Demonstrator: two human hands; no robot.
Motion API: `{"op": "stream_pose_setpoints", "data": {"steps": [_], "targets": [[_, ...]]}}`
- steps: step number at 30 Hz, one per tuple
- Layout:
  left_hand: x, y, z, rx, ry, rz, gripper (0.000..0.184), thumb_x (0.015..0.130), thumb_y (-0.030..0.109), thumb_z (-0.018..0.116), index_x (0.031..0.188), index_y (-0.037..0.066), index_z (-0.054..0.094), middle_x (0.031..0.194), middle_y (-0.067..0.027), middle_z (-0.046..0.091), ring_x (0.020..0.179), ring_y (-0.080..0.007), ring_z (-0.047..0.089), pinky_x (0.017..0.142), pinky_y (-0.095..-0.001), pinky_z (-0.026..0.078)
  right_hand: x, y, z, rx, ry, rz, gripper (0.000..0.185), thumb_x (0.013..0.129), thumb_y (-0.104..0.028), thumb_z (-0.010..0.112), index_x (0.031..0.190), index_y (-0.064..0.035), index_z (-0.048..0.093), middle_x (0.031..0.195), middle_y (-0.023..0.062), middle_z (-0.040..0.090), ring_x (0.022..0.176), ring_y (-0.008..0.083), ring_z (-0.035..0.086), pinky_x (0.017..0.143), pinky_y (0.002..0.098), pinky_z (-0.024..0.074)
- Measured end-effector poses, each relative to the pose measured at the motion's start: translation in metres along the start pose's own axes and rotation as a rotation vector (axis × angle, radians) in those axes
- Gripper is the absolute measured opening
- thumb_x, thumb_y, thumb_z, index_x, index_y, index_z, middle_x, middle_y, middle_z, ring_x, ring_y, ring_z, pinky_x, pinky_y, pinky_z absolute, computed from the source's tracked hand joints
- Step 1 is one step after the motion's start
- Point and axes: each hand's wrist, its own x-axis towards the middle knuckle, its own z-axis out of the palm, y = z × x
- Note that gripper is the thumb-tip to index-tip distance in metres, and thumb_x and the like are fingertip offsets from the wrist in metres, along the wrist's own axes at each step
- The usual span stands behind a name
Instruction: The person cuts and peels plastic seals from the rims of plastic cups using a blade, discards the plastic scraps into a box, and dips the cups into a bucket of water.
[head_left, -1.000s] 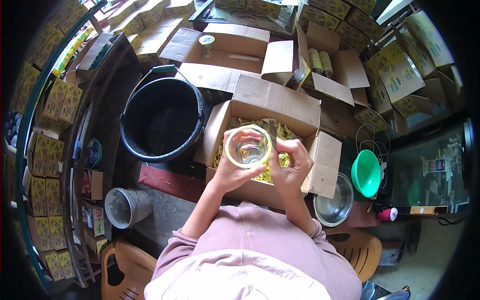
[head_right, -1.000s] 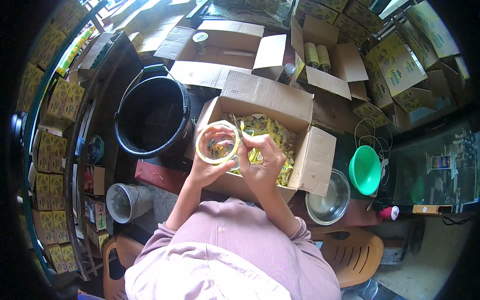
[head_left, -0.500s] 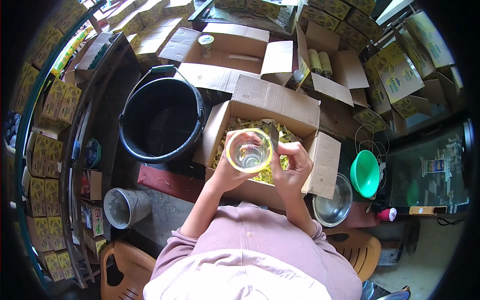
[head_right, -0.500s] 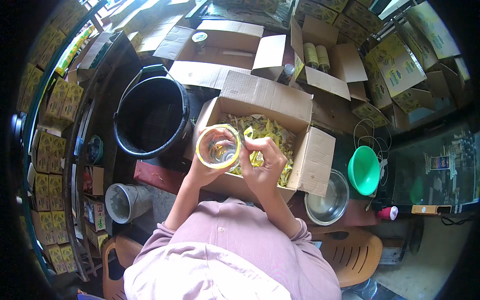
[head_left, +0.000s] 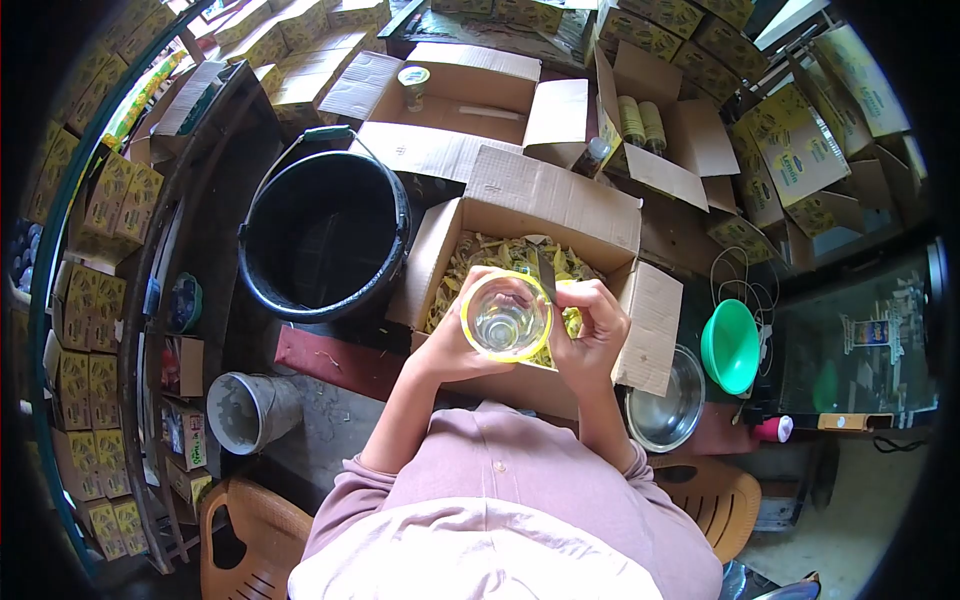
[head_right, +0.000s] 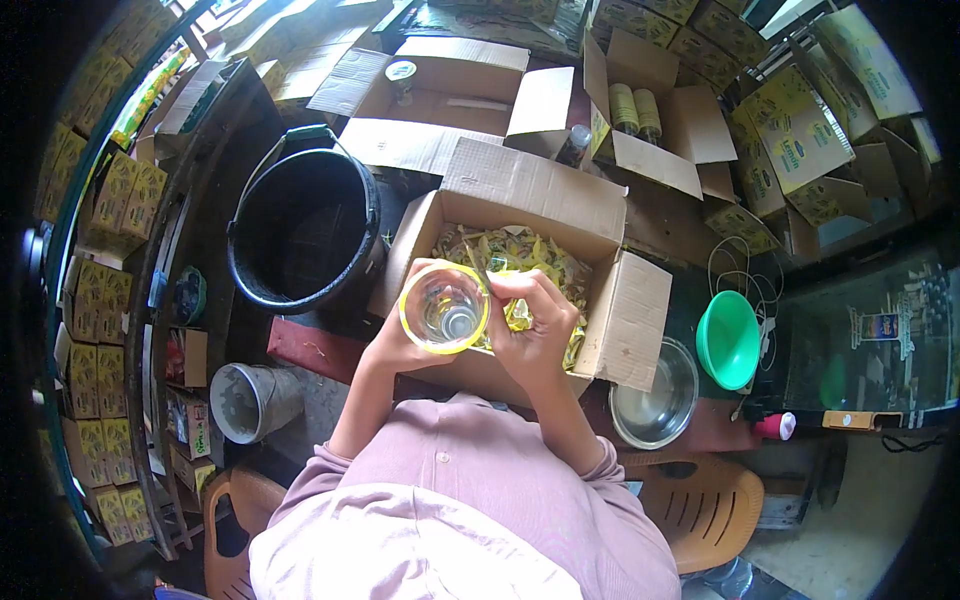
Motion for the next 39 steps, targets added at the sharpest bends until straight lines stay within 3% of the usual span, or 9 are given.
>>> {"op": "stream_pose_setpoints", "data": {"steps": [2, 5, 8, 11, 20, 28, 32, 39], "targets": [[0.0, -0.003, 0.004, -0.01, 0.058, 0.042, 0.069, 0.057, 0.007, 0.076, 0.115, 0.005, 0.038, 0.108, -0.0086, 0.039, 0.104, -0.0194, 0.047, 0.085, -0.0299, 0.044, -0.001, 0.0, 0.001, 0.005, 0.031, 0.02, 0.016, 0.064, 0.009, 0.063, 0.075, -0.0009, 0.059, 0.072, 0.0099, 0.061, 0.061, 0.015, 0.059, 0.055, 0.0242, 0.0456], [-0.001, -0.011, 0.007, -0.009, 0.151, 0.138, 0.064, 0.059, 0.005, 0.071, 0.112, 0.004, 0.036, 0.109, -0.0097, 0.04, 0.104, -0.02, 0.046, 0.087, -0.0303, 0.042, -0.005, -0.002, -0.001, -0.01, -0.018, 0.039, 0.016, 0.068, 0.014, 0.06, 0.08, 0.0027, 0.057, 0.079, 0.0082, 0.056, 0.073, 0.0119, 0.056, 0.067, 0.0225, 0.0469], [-0.002, -0.01, 0.005, -0.114, 0.16, -0.057, 0.06, 0.061, 0.004, 0.068, 0.112, 0.003, 0.035, 0.112, -0.0114, 0.041, 0.105, -0.02, 0.045, 0.092, -0.0318, 0.038, -0.006, 0.002, 0.002, -0.109, 0.102, -0.033, 0.015, 0.066, 0.007, 0.064, 0.076, -0.0016, 0.059, 0.072, 0.0096, 0.061, 0.062, 0.0157, 0.06, 0.056, 0.0247, 0.0463], [-0.001, -0.009, 0.01, -0.146, 0.183, -0.039, 0.061, 0.064, 0.004, 0.065, 0.117, 0.002, 0.034, 0.116, -0.0127, 0.041, 0.108, -0.0208, 0.045, 0.095, -0.0333, 0.034, -0.007, -0.003, 0.003, -0.172, 0.109, -0.029, 0.014, 0.066, 0.006, 0.065, 0.077, -0.0017, 0.059, 0.073, 0.0094, 0.061, 0.062, 0.0161, 0.06, 0.056, 0.0251, 0.0465], [-0.001, -0.008, 0.021, -0.031, 0.233, -0.005, 0.071, 0.067, 0.007, 0.071, 0.122, 0.004, 0.027, 0.113, -0.0124, 0.042, 0.107, -0.0215, 0.047, 0.091, -0.0331, 0.039, -0.018, -0.005, 0.006, -0.186, 0.132, -0.022, 0.039, 0.069, 0.007, 0.063, 0.106, 0.0011, 0.055, 0.073, 0.0054, 0.056, 0.068, 0.0098, 0.055, 0.064, 0.0214, 0.0468], [-0.002, 0.003, 0.013, 0.139, 0.114, 0.006, 0.065, 0.063, 0.007, 0.073, 0.116, 0.002, 0.037, 0.111, -0.0111, 0.044, 0.104, -0.0213, 0.049, 0.089, -0.0326, 0.04, -0.009, -0.004, 0.0, -0.201, 0.065, -0.079, 0.031, 0.067, 0.009, 0.062, 0.096, -0.0003, 0.061, 0.071, 0.0048, 0.054, 0.065, 0.01, 0.054, 0.059, 0.0196, 0.043], [-0.001, -0.001, 0.012, 0.048, 0.144, -0.007, 0.063, 0.061, 0.006, 0.072, 0.115, 0.001, 0.04, 0.109, -0.0107, 0.045, 0.103, -0.0219, 0.049, 0.089, -0.0323, 0.04, -0.009, -0.005, -0.003, -0.13, 0.055, -0.014, 0.027, 0.065, 0.008, 0.063, 0.09, -0.0026, 0.063, 0.07, 0.0077, 0.059, 0.06, 0.0143, 0.057, 0.056, 0.0249, 0.0456], [-0.002, 0.003, 0.006, 0.048, 0.078, -0.046, 0.061, 0.058, 0.007, 0.073, 0.111, 0.002, 0.044, 0.108, -0.0107, 0.046, 0.103, -0.0227, 0.049, 0.09, -0.0325, 0.039, -0.011, -0.006, -0.005, -0.166, 0.039, -0.053, 0.027, 0.064, 0.007, 0.063, 0.089, -0.0027, 0.064, 0.069, 0.0075, 0.058, 0.06, 0.0145, 0.057, 0.055, 0.025, 0.0453]]}}
